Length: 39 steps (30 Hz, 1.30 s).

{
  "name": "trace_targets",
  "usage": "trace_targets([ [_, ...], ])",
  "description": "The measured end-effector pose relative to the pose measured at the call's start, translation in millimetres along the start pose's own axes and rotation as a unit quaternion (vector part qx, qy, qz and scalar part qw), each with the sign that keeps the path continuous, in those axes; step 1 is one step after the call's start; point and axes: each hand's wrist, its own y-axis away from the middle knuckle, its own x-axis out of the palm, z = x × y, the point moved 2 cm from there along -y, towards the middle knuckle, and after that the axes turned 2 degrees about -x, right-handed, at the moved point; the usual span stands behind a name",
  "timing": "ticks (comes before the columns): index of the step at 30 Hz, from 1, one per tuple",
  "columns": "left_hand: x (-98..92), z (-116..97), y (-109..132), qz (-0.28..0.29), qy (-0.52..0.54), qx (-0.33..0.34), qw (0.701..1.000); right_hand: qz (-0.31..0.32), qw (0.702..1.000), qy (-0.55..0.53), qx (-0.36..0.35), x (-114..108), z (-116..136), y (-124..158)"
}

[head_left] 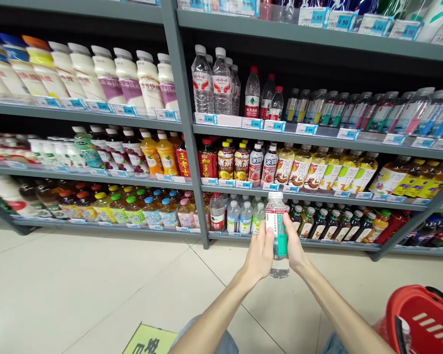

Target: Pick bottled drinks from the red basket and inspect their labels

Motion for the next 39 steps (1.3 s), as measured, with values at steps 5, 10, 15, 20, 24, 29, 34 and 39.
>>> trace_targets([
  [5, 0.2, 1.1, -0.3, -0.001, -0.009, -0.007, 1.000, -0.001, 1.000, 0.010, -0.002, 1.8, 2.7, 0.3],
  [10, 0.1, 3.3, -0.5, -0.002, -0.018, -0.011, 1.000, -0.014, 1.000, 0.018, 0.017, 3.5, 4.3, 2.1],
  [15, 0.0, 4.0, -0.6, 0.002, -0.012, -0.011, 1.000, -0.013, 1.000, 0.013, 0.017, 3.7, 3.4, 2.0],
  [20, 0.3, 4.8, -0.6, 0.005, -0.016, -0.018, 1.000, -0.010, 1.000, 0.010, 0.017, 2.5, 2.2, 1.5],
  [24, 0.7, 5.8, 0.2, 0.008, -0.017, -0.030, 0.999, -0.005, 1.000, 0.007, 0.010, 0.4, 0.3, 0.9],
  [29, 0.5, 3.9, -0.2, 0.002, -0.013, -0.017, 1.000, -0.002, 1.000, 0.000, 0.017, -1.7, -3.0, -0.7],
  [34, 0.0, 3.2, -1.0, 0.004, -0.018, -0.019, 1.000, -0.011, 1.000, -0.003, 0.026, -2.0, -4.2, -0.5],
  [39, 0.0, 2.2, -1.1, 0.005, -0.013, -0.005, 1.000, -0.007, 0.999, -0.003, 0.031, -1.6, -3.7, -0.1],
])
